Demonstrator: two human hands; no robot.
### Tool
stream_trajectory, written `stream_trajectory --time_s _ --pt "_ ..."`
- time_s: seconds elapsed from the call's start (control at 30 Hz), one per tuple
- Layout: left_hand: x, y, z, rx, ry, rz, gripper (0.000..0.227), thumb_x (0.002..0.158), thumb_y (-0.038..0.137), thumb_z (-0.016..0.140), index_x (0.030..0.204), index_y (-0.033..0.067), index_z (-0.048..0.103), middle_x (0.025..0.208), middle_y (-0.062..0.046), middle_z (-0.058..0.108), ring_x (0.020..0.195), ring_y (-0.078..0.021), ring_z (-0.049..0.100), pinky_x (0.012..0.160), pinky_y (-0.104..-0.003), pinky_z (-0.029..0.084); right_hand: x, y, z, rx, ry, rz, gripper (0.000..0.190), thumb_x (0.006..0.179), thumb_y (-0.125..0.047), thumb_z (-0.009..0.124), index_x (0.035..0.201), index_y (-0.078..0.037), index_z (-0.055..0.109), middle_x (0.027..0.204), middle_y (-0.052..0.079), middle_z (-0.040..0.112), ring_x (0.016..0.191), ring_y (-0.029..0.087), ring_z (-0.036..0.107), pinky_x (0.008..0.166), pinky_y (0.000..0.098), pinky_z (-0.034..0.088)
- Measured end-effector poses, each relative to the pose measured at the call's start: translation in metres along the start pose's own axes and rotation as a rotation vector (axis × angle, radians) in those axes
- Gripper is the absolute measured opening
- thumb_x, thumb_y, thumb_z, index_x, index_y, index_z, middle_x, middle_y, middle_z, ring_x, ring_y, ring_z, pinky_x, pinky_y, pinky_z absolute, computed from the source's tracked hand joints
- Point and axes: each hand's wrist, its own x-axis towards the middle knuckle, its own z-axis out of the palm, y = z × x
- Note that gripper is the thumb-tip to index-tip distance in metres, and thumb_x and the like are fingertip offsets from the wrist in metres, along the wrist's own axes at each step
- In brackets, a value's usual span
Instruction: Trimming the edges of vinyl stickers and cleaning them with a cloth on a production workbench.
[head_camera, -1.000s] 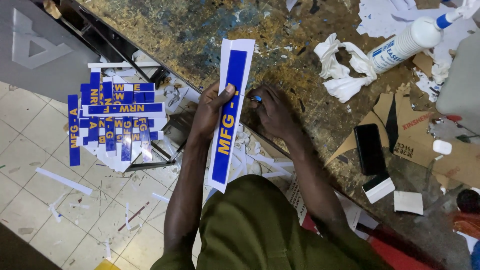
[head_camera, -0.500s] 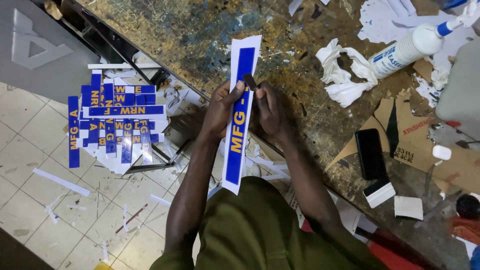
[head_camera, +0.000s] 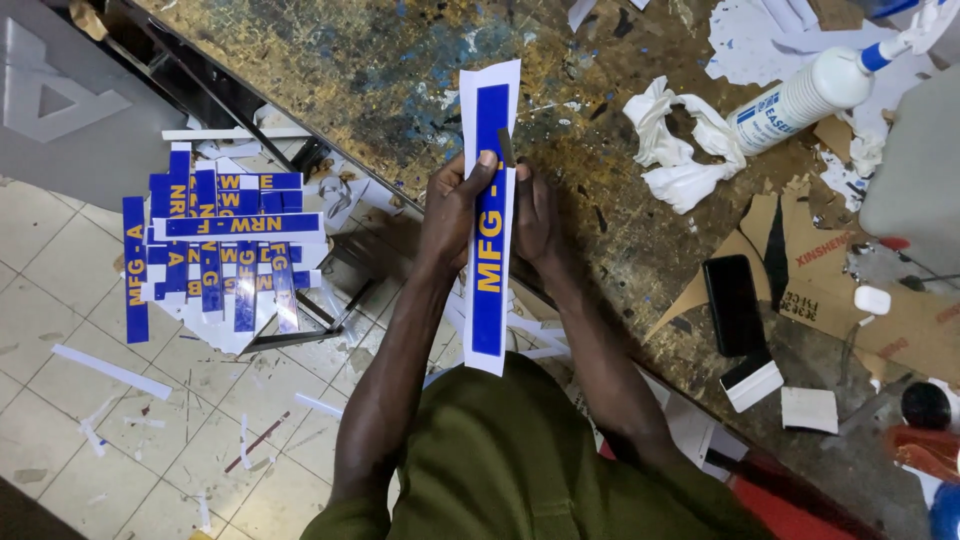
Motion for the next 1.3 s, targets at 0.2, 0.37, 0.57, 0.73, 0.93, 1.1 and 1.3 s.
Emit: stream_trajectory --time_s 0.2,0.37,0.57,0.73,0.93,1.1,1.3 --pt "0.004 -0.006 -0.002 0.022 -0.003 -0.011 0.027 0.108 0.029 0.08 0.099 0.0046 0.072 0.079 -0.016 0.08 0.068 -0.0251 0.084 0.071 -0.036 0.072 -0.001 -0.013 -0.001 -0.019 0.016 0.032 0.057 0.125 -0.044 0.024 0.096 -0.009 0.059 0.08 0.024 0.066 0.078 0.039 0.073 0.08 0.0517 0.058" --pt "0.004 -0.002 0.003 0.005 -0.005 -0.009 0.027 0.107 0.029 0.08 0.098 0.0046 0.072 0.078 -0.016 0.08 0.068 -0.0255 0.084 0.07 -0.037 0.072 0.002 0.001 -0.006 0.0 0.05 0.054 0.059 0.125 -0.046 0.028 0.092 -0.012 0.064 0.081 0.018 0.076 0.078 0.03 0.078 0.079 0.0451 0.061" --pt "0.002 -0.005 0.002 -0.017 0.016 -0.036 0.027 0.106 0.028 0.081 0.102 0.0028 0.072 0.082 -0.018 0.081 0.071 -0.0274 0.085 0.073 -0.039 0.073 -0.003 -0.005 -0.01 -0.043 0.029 0.059 0.062 0.125 -0.05 0.027 0.095 -0.009 0.063 0.081 0.021 0.073 0.076 0.037 0.077 0.079 0.0492 0.061" --pt "0.001 -0.006 0.004 -0.027 0.006 -0.057 0.028 0.106 0.028 0.081 0.102 0.0023 0.072 0.082 -0.019 0.081 0.071 -0.028 0.085 0.073 -0.041 0.074 -0.002 -0.026 -0.015 -0.151 0.032 0.041 0.062 0.124 -0.049 0.025 0.097 -0.006 0.06 0.078 0.026 0.067 0.077 0.043 0.075 0.076 0.0536 0.058" --pt "0.001 -0.009 0.002 -0.01 -0.001 -0.06 0.028 0.107 0.03 0.08 0.104 0.0025 0.073 0.083 -0.018 0.081 0.072 -0.0275 0.086 0.075 -0.041 0.074 -0.006 -0.019 -0.015 -0.081 0.024 0.056 0.062 0.126 -0.044 0.027 0.095 -0.004 0.063 0.083 0.029 0.07 0.084 0.046 0.077 0.082 0.0557 0.059" --pt "0.002 -0.012 0.003 -0.018 0.005 -0.067 0.028 0.108 0.029 0.079 0.103 0.0027 0.073 0.084 -0.019 0.082 0.072 -0.0287 0.086 0.075 -0.041 0.074 -0.008 -0.02 -0.013 -0.049 0.0 0.08 0.064 0.125 -0.044 0.027 0.091 -0.006 0.067 0.084 0.027 0.074 0.087 0.041 0.078 0.081 0.0529 0.06" --pt "0.007 -0.018 -0.001 -0.025 0.0 -0.067 0.029 0.108 0.031 0.079 0.106 0.0031 0.073 0.086 -0.02 0.082 0.073 -0.0291 0.085 0.078 -0.043 0.074 -0.008 -0.016 -0.015 0.005 -0.013 0.09 0.07 0.126 -0.047 0.026 0.091 -0.006 0.07 0.083 0.023 0.075 0.081 0.036 0.078 0.084 0.0513 0.061"
